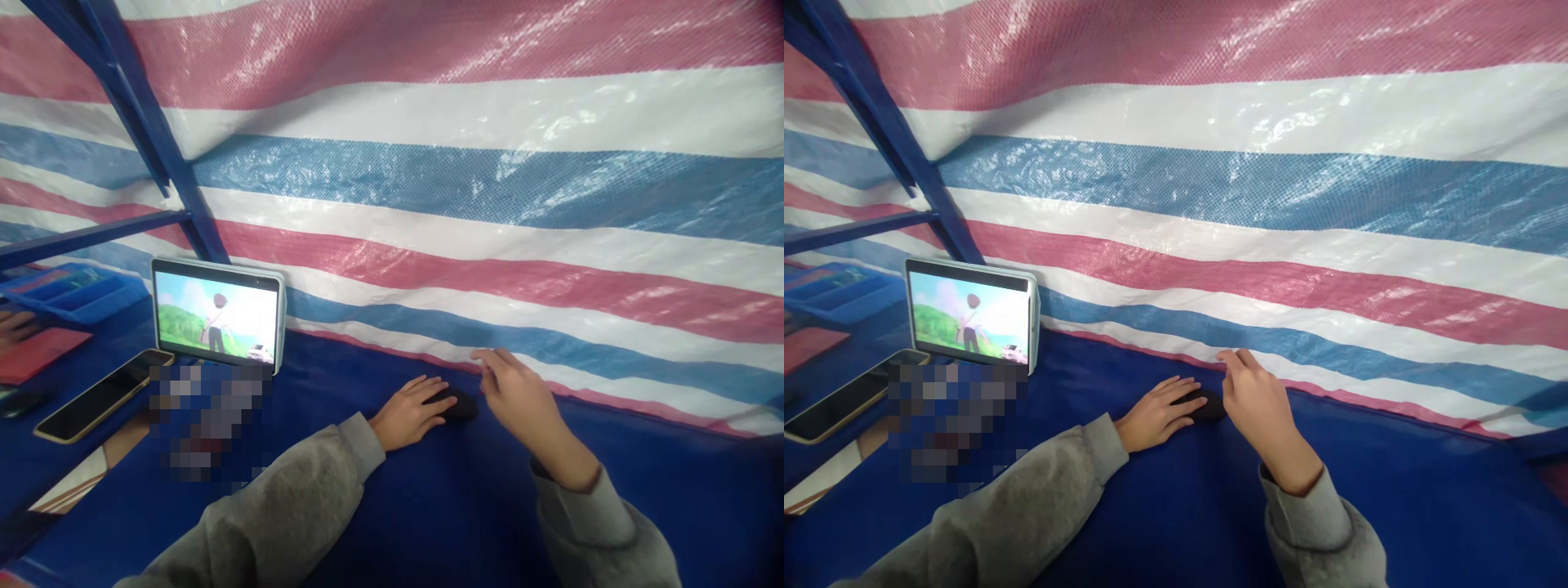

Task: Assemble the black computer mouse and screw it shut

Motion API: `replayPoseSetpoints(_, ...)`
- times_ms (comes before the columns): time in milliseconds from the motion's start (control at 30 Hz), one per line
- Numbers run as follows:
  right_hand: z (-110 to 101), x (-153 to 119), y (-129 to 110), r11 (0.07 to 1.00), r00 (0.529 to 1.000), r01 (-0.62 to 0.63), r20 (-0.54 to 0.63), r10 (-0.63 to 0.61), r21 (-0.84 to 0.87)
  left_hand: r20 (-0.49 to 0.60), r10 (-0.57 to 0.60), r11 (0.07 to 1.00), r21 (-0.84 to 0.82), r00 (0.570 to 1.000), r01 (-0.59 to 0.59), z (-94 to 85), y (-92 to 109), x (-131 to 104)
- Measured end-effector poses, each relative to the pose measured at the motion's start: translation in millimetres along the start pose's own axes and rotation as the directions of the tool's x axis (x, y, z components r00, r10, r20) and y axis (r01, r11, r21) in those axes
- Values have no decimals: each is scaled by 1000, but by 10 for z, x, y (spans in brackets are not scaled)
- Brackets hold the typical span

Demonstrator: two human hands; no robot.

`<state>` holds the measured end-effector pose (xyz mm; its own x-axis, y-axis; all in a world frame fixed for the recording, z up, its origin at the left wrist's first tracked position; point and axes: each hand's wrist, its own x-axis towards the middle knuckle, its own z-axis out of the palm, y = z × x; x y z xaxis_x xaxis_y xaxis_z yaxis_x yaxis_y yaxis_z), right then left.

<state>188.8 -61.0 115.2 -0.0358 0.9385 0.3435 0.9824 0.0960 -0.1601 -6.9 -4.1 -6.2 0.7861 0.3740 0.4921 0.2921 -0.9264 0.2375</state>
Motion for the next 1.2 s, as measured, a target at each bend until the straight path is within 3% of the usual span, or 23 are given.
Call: replayPoseSetpoints(1200,8,-2,2,1000,1000,1,-8,-1,13,-5,-11,1000,2,1000,11,10,0,-5)
